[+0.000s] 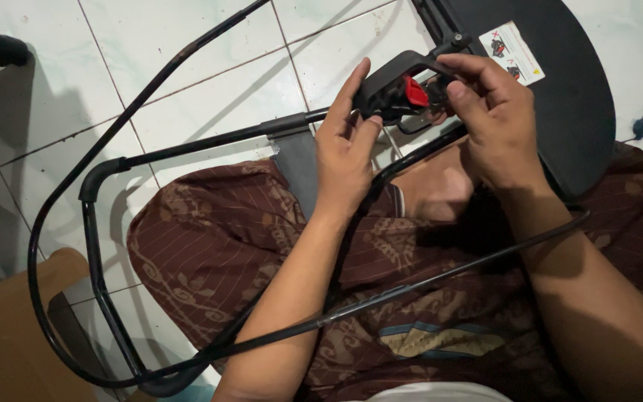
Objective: The person sits with a folded chair on their lap and attaches a black plastic locking handle with a red release button to the chair's metal frame, threading a bolt through the bracket and tightening it by hand, then works the mechanism to seat the part.
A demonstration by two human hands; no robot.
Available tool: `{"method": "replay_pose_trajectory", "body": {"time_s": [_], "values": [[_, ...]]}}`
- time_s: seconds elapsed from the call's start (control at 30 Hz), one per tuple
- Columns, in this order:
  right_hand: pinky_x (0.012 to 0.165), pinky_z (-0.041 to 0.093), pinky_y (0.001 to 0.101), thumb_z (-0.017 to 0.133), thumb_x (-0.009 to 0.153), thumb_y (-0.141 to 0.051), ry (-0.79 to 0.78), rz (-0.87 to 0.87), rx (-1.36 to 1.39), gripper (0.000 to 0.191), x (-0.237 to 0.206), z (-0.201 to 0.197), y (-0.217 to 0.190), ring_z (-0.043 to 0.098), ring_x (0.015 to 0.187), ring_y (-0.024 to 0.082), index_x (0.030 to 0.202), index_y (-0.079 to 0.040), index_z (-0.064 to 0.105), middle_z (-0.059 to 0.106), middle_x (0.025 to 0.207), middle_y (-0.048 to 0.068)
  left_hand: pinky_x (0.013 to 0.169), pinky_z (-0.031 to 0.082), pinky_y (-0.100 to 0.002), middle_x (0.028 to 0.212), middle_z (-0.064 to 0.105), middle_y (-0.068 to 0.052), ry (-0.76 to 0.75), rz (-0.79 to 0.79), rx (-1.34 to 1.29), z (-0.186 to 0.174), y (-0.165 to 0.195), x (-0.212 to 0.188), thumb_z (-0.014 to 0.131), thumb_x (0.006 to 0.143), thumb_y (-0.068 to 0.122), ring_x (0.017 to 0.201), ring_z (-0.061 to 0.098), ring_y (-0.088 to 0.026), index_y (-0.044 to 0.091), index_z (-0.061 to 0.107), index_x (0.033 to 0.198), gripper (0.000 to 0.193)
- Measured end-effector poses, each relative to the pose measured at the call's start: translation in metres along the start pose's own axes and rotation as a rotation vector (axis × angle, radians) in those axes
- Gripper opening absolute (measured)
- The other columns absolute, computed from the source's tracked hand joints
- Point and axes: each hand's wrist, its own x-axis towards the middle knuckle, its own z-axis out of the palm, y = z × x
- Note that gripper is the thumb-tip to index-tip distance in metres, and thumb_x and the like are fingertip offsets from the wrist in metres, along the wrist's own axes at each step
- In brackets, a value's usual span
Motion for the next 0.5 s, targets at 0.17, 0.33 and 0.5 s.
{"method": "replay_pose_trajectory", "body": {"time_s": [0.17, 0.33, 0.5], "values": [[0.088, 0.058, 0.0246, 0.059, 0.112, -0.007, -0.012, -0.029, -0.036, 0.030, 0.0001, 0.0004, -0.0011, 0.068, 0.096, 0.010, 0.140, 0.004, 0.060, 0.070, 0.115, 0.007, 0.113, 0.048, -0.028, 0.156, 0.056, -0.010, -0.042, 0.134, -0.050, -0.0022, -0.0053, 0.0016, 0.055, 0.100, -0.008, 0.130, 0.060, -0.013, 0.006, 0.046, 0.159, 0.061], [0.089, 0.057, 0.0244, 0.059, 0.112, -0.007, -0.006, -0.023, -0.050, 0.030, 0.0003, -0.0003, -0.0009, 0.067, 0.098, 0.010, 0.140, 0.003, 0.060, 0.069, 0.116, 0.007, 0.111, 0.049, -0.027, 0.153, 0.060, -0.010, -0.034, 0.105, -0.041, -0.0026, -0.0076, 0.0025, 0.054, 0.101, -0.008, 0.126, 0.062, -0.012, 0.006, 0.048, 0.159, 0.060], [0.099, 0.059, 0.0255, 0.059, 0.114, -0.007, -0.015, -0.088, -0.117, 0.029, 0.0014, -0.0026, 0.0010, 0.068, 0.111, 0.010, 0.140, 0.004, 0.060, 0.069, 0.125, 0.009, 0.098, 0.050, -0.024, 0.149, 0.063, -0.010, -0.017, 0.037, 0.000, -0.0032, -0.0059, 0.0025, 0.052, 0.098, -0.005, 0.112, 0.064, -0.010, 0.009, 0.050, 0.158, 0.061]]}}
